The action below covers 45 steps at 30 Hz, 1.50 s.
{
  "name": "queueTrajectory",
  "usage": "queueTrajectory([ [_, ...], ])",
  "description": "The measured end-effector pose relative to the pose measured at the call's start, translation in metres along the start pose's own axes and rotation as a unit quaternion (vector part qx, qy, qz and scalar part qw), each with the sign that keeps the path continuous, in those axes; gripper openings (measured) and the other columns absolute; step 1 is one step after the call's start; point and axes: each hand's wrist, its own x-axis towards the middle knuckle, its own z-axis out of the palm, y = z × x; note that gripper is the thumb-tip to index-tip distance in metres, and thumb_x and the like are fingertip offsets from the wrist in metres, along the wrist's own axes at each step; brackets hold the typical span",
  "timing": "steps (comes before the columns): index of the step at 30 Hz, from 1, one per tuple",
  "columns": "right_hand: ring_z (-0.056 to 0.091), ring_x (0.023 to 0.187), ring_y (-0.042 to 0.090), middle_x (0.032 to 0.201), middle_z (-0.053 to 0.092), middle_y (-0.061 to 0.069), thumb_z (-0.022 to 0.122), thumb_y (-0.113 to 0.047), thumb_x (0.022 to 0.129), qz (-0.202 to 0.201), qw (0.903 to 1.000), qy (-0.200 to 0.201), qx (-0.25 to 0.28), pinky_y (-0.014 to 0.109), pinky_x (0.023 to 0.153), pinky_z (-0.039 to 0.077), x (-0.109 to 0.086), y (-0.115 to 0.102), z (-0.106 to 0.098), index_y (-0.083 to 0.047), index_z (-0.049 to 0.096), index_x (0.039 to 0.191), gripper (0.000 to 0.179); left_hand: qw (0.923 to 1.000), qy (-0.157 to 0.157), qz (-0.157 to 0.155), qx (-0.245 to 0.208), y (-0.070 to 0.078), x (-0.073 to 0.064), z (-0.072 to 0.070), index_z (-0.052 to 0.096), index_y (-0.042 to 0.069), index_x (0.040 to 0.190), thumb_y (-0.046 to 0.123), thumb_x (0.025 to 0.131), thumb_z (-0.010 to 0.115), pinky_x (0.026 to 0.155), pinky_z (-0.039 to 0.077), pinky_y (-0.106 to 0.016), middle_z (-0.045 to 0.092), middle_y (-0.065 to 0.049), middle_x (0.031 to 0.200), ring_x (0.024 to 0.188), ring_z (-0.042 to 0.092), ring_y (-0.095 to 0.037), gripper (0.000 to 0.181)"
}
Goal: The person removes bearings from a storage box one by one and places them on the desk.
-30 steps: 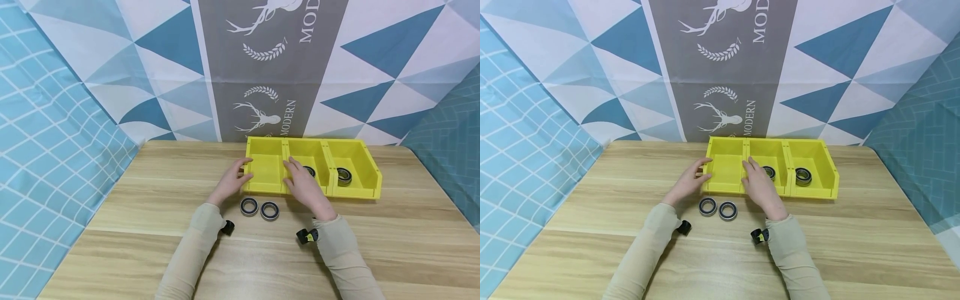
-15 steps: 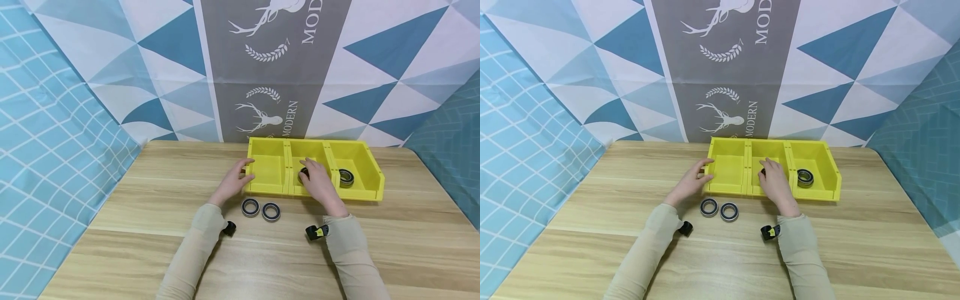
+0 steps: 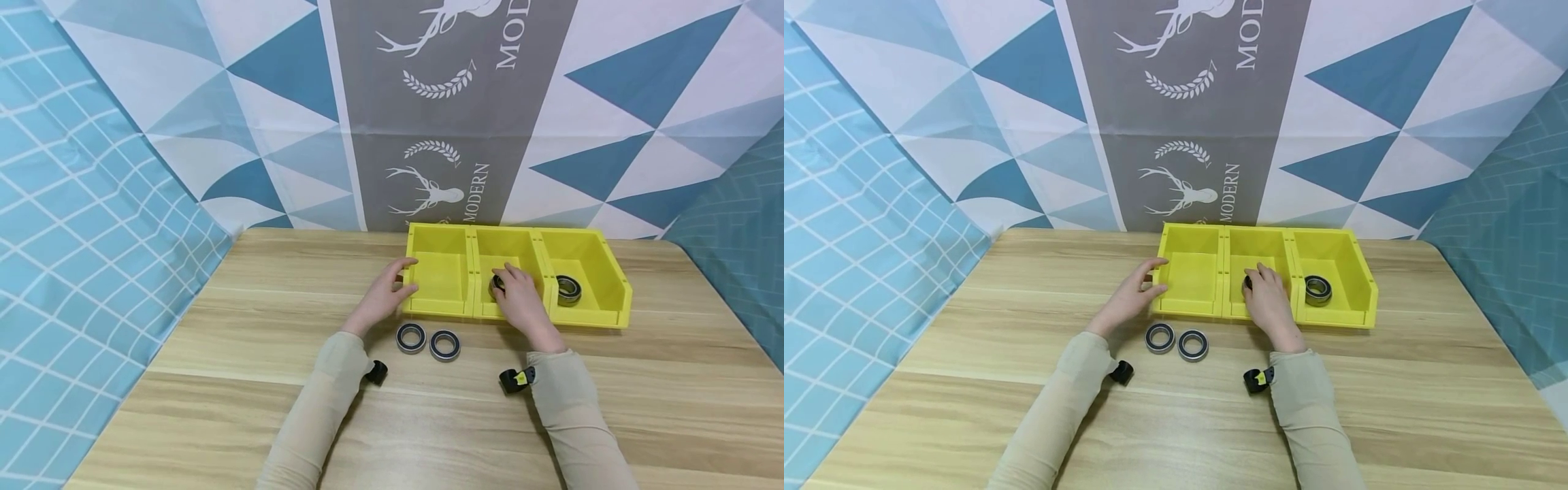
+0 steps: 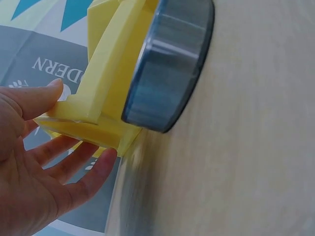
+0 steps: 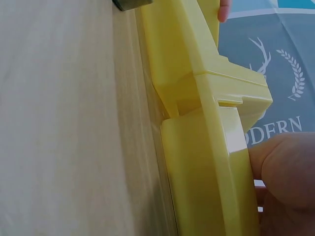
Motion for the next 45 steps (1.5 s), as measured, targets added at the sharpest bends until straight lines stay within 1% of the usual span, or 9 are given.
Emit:
queueTrajectory([
  [8,0.036,0.139,0.058,0.150,0.041,0.038,0.047,-0.008,0.106,0.007,0.9999,-0.004,-0.014,0.066,0.116,0.032,0.002,-0.002,-0.001,0.010,0.048,0.146,0.043,1.0000,0.002,0.002,-0.003,-0.001,0.000,0.000,0.043,0.009,0.154,0.013,0.103,0.062,0.113,0.044,-0.056,0.037,-0.018,0.162,0.134,0.051,-0.043,0.055],
  [11,0.038,0.137,0.059,0.149,0.042,0.038,0.049,-0.008,0.105,0.004,0.9999,-0.003,-0.014,0.067,0.114,0.034,0.002,-0.003,-0.003,0.009,0.051,0.144,0.042,1.0000,0.002,0.004,-0.001,0.000,0.000,-0.001,0.042,0.009,0.154,0.013,0.103,0.061,0.113,0.044,-0.056,0.037,-0.018,0.162,0.134,0.051,-0.043,0.055],
  [15,0.038,0.137,0.060,0.150,0.040,0.040,0.051,-0.009,0.105,0.008,0.9998,-0.014,-0.007,0.068,0.113,0.035,0.004,-0.001,-0.005,0.008,0.052,0.143,0.042,1.0000,-0.003,0.004,0.001,0.001,0.001,-0.001,0.042,0.009,0.154,0.013,0.103,0.061,0.113,0.043,-0.056,0.036,-0.018,0.163,0.134,0.050,-0.043,0.055],
  [22,0.039,0.136,0.060,0.152,0.036,0.040,0.054,-0.011,0.104,0.027,0.9991,-0.032,0.008,0.068,0.111,0.038,0.006,0.001,-0.008,0.006,0.050,0.146,0.045,0.9999,-0.003,0.010,-0.002,0.000,0.003,0.000,0.041,0.010,0.155,0.013,0.103,0.061,0.113,0.043,-0.056,0.036,-0.018,0.163,0.133,0.051,-0.043,0.055],
  [27,0.041,0.135,0.059,0.150,0.036,0.041,0.058,-0.011,0.102,0.053,0.9972,-0.049,0.017,0.067,0.111,0.039,0.009,0.003,-0.009,0.008,0.045,0.148,0.052,0.9999,-0.009,0.008,-0.003,-0.002,0.003,0.002,0.041,0.010,0.155,0.013,0.103,0.061,0.113,0.044,-0.056,0.036,-0.017,0.163,0.133,0.052,-0.043,0.056],
  [33,0.045,0.133,0.057,0.148,0.040,0.041,0.064,-0.010,0.098,0.082,0.9953,-0.050,0.014,0.065,0.111,0.040,0.015,0.001,-0.008,0.009,0.043,0.149,0.058,0.9999,-0.008,0.011,-0.001,-0.002,0.001,0.000,0.041,0.010,0.155,0.014,0.104,0.061,0.112,0.044,-0.056,0.036,-0.017,0.163,0.133,0.051,-0.043,0.056],
  [37,0.038,0.139,0.058,0.151,0.037,0.042,0.068,-0.010,0.096,0.103,0.9927,-0.059,0.019,0.065,0.114,0.037,0.018,-0.003,-0.007,0.010,0.039,0.151,0.065,0.9999,-0.008,0.013,0.005,-0.003,0.000,-0.002,0.040,0.010,0.155,0.014,0.104,0.060,0.112,0.044,-0.056,0.036,-0.018,0.163,0.133,0.052,-0.043,0.055],
  [40,0.036,0.139,0.058,0.151,0.035,0.043,0.070,-0.011,0.095,0.111,0.9916,-0.063,0.018,0.065,0.113,0.038,0.018,-0.005,-0.006,0.011,0.036,0.151,0.069,0.9999,-0.006,0.014,0.007,-0.004,0.000,-0.002,0.041,0.010,0.155,0.014,0.104,0.060,0.112,0.045,-0.055,0.036,-0.018,0.163,0.133,0.052,-0.043,0.055],
  [45,0.046,0.131,0.058,0.146,0.041,0.044,0.071,-0.011,0.094,0.114,0.9919,-0.058,-0.001,0.064,0.107,0.044,0.018,-0.006,-0.007,0.013,0.039,0.149,0.068,0.9998,-0.008,0.016,0.006,-0.005,0.000,-0.001,0.040,0.010,0.155,0.014,0.104,0.060,0.112,0.045,-0.055,0.036,-0.019,0.163,0.132,0.053,-0.044,0.055],
])
